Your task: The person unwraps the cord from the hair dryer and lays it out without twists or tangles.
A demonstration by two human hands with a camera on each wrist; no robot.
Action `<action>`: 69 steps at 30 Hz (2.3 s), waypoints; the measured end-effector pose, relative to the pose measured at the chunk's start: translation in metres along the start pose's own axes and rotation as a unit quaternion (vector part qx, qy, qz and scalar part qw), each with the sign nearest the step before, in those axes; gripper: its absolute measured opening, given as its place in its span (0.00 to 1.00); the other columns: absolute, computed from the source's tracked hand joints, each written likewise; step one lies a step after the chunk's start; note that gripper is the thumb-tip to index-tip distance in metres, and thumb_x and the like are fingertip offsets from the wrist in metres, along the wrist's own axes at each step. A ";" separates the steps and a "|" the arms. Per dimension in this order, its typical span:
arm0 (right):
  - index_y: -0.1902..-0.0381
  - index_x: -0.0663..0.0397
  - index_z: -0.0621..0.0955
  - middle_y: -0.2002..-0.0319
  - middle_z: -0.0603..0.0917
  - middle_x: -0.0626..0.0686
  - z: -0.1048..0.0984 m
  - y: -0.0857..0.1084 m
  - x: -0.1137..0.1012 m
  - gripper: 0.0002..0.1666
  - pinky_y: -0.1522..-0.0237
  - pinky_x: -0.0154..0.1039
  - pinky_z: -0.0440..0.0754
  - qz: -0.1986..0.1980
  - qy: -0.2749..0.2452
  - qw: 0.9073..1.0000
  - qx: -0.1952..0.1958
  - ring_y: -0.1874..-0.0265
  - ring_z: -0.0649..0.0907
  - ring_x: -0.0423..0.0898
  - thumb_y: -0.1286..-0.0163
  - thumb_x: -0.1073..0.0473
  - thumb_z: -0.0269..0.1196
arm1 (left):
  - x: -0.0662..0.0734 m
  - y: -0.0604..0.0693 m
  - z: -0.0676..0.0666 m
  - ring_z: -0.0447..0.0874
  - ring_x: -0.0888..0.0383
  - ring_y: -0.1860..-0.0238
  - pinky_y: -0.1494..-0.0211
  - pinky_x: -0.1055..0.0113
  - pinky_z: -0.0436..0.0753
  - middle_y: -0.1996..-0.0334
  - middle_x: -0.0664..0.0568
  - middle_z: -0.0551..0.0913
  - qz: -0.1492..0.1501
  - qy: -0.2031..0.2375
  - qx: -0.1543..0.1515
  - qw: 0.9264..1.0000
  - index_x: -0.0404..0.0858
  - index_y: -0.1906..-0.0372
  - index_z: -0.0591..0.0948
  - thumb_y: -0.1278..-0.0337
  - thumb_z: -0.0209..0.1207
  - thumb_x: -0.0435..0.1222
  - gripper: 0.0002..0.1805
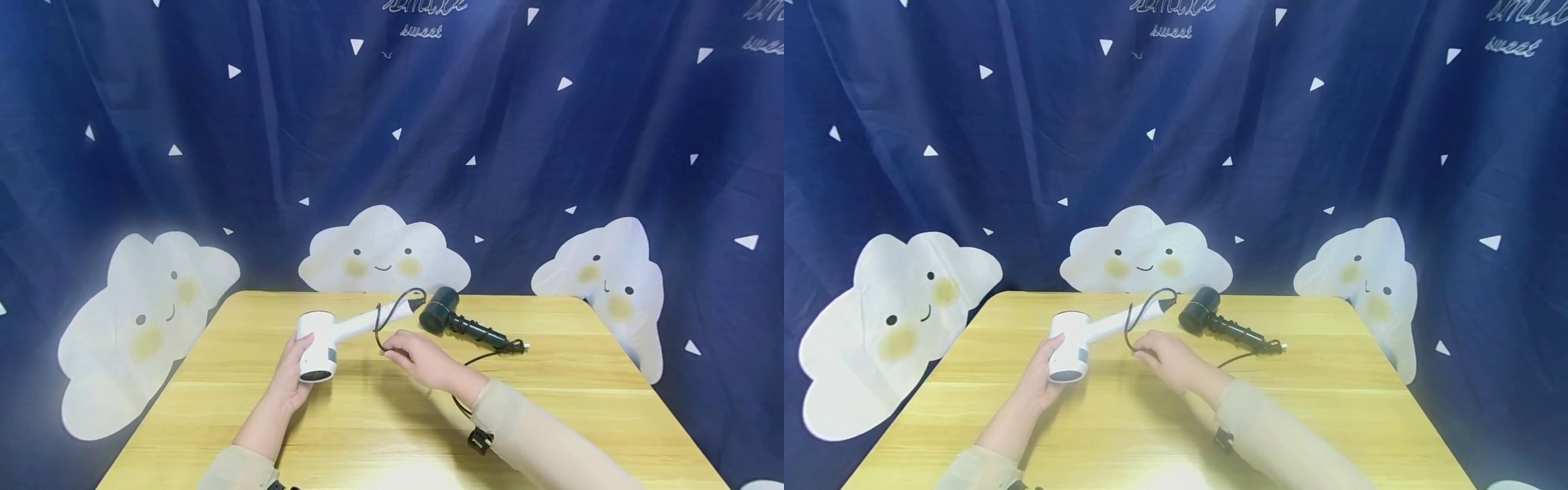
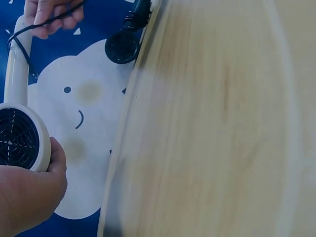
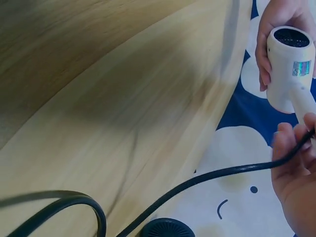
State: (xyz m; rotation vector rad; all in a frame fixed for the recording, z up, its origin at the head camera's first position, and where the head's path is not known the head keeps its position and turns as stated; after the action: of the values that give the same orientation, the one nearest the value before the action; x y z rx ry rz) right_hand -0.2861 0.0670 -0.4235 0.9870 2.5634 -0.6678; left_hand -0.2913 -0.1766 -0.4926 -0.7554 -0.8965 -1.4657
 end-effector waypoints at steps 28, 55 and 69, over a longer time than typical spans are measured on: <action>0.59 0.50 0.85 0.67 0.83 0.43 -0.076 -0.006 -0.027 0.06 0.62 0.40 0.79 -0.029 0.153 0.978 0.142 0.67 0.79 0.41 0.26 0.57 0.62 | 0.002 0.004 -0.010 0.83 0.59 0.57 0.53 0.65 0.85 0.52 0.53 0.79 0.007 -0.041 0.012 0.999 0.39 0.23 0.51 0.26 0.51 0.42 0.35; 0.49 0.55 0.86 0.54 0.87 0.53 -0.092 -0.029 0.051 0.13 0.58 0.45 0.83 0.098 0.006 0.978 0.182 0.65 0.83 0.46 0.25 0.58 0.60 | 0.001 0.008 -0.006 0.83 0.59 0.57 0.52 0.66 0.84 0.53 0.55 0.79 -0.005 -0.010 -0.005 1.000 0.41 0.23 0.50 0.24 0.47 0.40 0.32; 0.50 0.51 0.86 0.65 0.85 0.49 -0.058 -0.024 0.078 0.11 0.66 0.43 0.78 0.156 0.051 0.979 0.123 0.71 0.79 0.45 0.25 0.59 0.60 | 0.001 0.008 -0.002 0.82 0.59 0.55 0.52 0.67 0.84 0.51 0.54 0.78 -0.004 0.003 -0.012 1.000 0.40 0.23 0.50 0.23 0.45 0.40 0.31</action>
State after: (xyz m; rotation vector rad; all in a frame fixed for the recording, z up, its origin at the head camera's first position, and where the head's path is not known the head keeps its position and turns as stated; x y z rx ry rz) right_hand -0.3648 0.1240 -0.4018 1.5006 2.3681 -0.8750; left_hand -0.2836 -0.1786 -0.4918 -0.7644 -0.8794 -1.4882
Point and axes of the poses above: each hand's wrist, its own y-axis away from the middle knuckle, its own z-axis out of the palm, x = y × z, the point moved 5 cm from there along -y, towards the middle knuckle
